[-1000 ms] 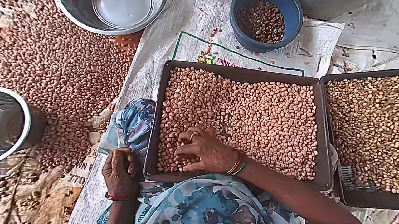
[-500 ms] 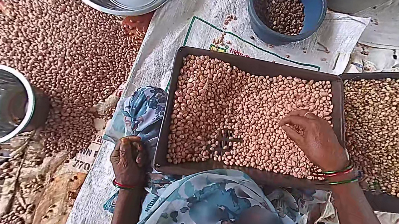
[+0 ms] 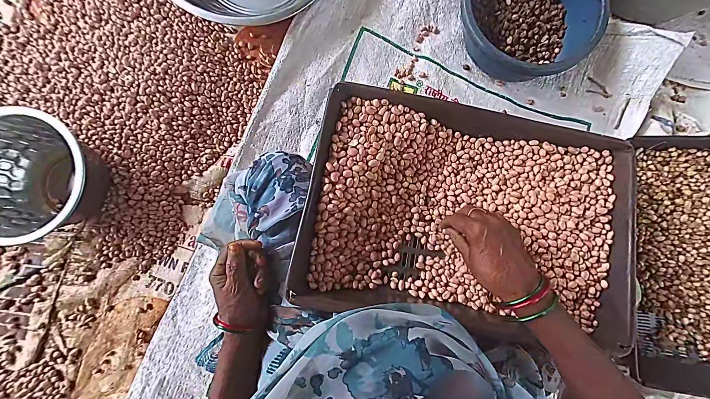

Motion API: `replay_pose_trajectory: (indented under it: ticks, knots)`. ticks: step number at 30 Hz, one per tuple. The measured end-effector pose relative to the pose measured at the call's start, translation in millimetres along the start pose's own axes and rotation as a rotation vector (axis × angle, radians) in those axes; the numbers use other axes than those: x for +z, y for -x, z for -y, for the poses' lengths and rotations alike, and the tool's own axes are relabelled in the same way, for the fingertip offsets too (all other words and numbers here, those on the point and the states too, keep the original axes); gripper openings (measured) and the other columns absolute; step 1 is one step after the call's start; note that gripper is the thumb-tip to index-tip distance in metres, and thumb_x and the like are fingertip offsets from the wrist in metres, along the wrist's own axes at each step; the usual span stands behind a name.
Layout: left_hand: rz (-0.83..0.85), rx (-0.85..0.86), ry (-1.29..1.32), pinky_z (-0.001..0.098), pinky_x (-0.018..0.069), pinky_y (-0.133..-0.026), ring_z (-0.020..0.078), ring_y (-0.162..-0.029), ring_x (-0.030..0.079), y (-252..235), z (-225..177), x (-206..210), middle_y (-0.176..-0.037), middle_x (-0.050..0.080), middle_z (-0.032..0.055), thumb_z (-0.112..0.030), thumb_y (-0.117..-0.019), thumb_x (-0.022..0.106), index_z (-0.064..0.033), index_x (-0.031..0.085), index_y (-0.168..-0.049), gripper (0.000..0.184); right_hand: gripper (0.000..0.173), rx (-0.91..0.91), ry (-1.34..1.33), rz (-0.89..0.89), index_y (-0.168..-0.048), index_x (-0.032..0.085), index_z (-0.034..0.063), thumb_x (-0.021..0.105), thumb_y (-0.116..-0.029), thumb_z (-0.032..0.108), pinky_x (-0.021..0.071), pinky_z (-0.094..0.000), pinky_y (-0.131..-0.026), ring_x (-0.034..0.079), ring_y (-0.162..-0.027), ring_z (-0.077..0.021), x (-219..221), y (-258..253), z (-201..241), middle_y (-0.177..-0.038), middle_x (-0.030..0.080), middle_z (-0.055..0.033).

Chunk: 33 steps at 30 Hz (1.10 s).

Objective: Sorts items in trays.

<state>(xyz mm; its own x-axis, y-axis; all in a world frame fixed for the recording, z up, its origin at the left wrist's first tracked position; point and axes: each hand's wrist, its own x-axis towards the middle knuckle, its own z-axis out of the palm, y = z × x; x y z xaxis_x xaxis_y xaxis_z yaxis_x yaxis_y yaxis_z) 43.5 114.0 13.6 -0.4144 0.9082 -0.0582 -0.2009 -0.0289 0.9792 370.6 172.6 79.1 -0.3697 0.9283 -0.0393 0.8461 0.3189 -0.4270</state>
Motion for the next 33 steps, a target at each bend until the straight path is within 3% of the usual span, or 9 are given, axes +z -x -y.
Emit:
replay_pose_trajectory:
  ticks: [5,11,13,15,18,22,27,31,33]
  knots:
    - [0.015,-0.006,-0.013,0.008,0.0409,-0.042,-0.0076,-0.044,0.047,-2,2,-1,-0.065,0.061,-0.0149,-0.009,-0.1089,0.018,-0.0101,0.058,-0.096,0.042,0.014,-0.072,-0.005,-0.046,-0.101,0.077,-0.0012,0.064,-0.0949,0.001,0.0517,-0.0585,-0.085,0.071,-0.095,-0.0422,-13,-38,-23,-0.096,0.073,-0.0228]
    - [0.006,0.004,-0.003,0.0081,0.0406,-0.041,-0.0074,-0.043,0.047,-1,0,1,-0.064,0.06,-0.0154,-0.009,-0.1088,0.017,-0.0106,0.057,-0.095,0.043,0.008,-0.128,0.092,-0.009,-0.089,0.073,-0.0032,0.069,-0.0911,0.003,0.0511,-0.0555,-0.076,0.071,-0.086,-0.041,7,-41,-22,-0.085,0.071,-0.0224]
    - [0.019,0.001,0.002,0.0082,0.0413,-0.041,-0.0074,-0.043,0.048,-1,1,0,-0.064,0.061,-0.0156,-0.009,-0.1091,0.017,-0.011,0.058,-0.096,0.043,0.008,-0.001,-0.181,-0.111,-0.09,0.075,-0.0018,0.069,-0.0897,0.003,0.0528,-0.0465,-0.076,0.069,-0.08,-0.029,-30,-26,-38,-0.085,0.072,-0.0157]
    - [0.019,-0.01,0.004,0.008,0.0414,-0.042,-0.008,-0.043,0.047,-1,0,-1,-0.064,0.061,-0.0161,-0.009,-0.109,0.017,-0.0113,0.059,-0.095,0.044,0.009,0.021,-0.732,-0.326,-0.09,0.073,0.0159,0.065,-0.0933,0.016,0.0549,-0.0188,-0.073,0.065,-0.076,-0.0012,-65,-2,-74,-0.084,0.071,0.0084]
    - [0.025,-0.015,0.026,0.0083,0.0418,-0.042,-0.0073,-0.044,0.048,-3,1,-1,-0.064,0.061,-0.015,-0.009,-0.1091,0.018,-0.0108,0.059,-0.095,0.044,0.022,-0.078,-1.259,-0.393,-0.102,0.076,0.0345,0.067,-0.0927,0.052,0.0524,-0.0156,-0.071,0.063,-0.078,0.004,-84,15,-104,-0.091,0.07,0.0201]
    - [0.043,-0.022,-0.004,0.0079,0.0406,-0.042,-0.0078,-0.043,0.047,-4,0,0,-0.064,0.061,-0.0154,-0.009,-0.1087,0.017,-0.0112,0.059,-0.094,0.045,0.012,0.099,-0.682,-0.071,-0.098,0.076,0.0057,0.064,-0.0939,0.007,0.052,-0.0159,-0.075,0.063,-0.082,0.0009,-39,-8,-57,-0.098,0.071,0.0012]
    - [0.023,-0.007,-0.012,0.008,0.0405,-0.041,-0.0079,-0.043,0.047,-2,0,0,-0.065,0.061,-0.0162,-0.01,-0.1095,0.019,-0.0109,0.06,-0.096,0.043,0.009,-0.124,-0.007,-0.005,-0.094,0.077,-0.0019,0.071,-0.0908,0.004,0.0533,-0.0554,-0.075,0.071,-0.084,-0.0405,28,-34,-3,-0.087,0.072,-0.0227]
    - [0.0,-0.023,-0.008,0.0081,0.0399,-0.041,-0.008,-0.043,0.046,-2,-1,2,-0.064,0.06,-0.0163,-0.009,-0.1095,0.018,-0.0106,0.059,-0.096,0.043,0.014,-0.075,0.034,0.058,-0.086,0.071,-0.0063,0.071,-0.0911,0.007,0.0533,-0.0533,-0.071,0.071,-0.078,-0.0406,25,-33,-2,-0.081,0.068,-0.0241]
    - [0.02,-0.027,0.005,0.0081,0.0403,-0.041,-0.0079,-0.043,0.046,-3,-1,3,-0.064,0.06,-0.0163,-0.009,-0.1093,0.018,-0.011,0.059,-0.095,0.044,0.012,0.078,-0.268,0.148,-0.09,0.072,-0.0042,0.072,-0.093,0.007,0.0512,-0.0406,-0.066,0.063,-0.069,-0.025,7,-37,-12,-0.078,0.066,-0.015]
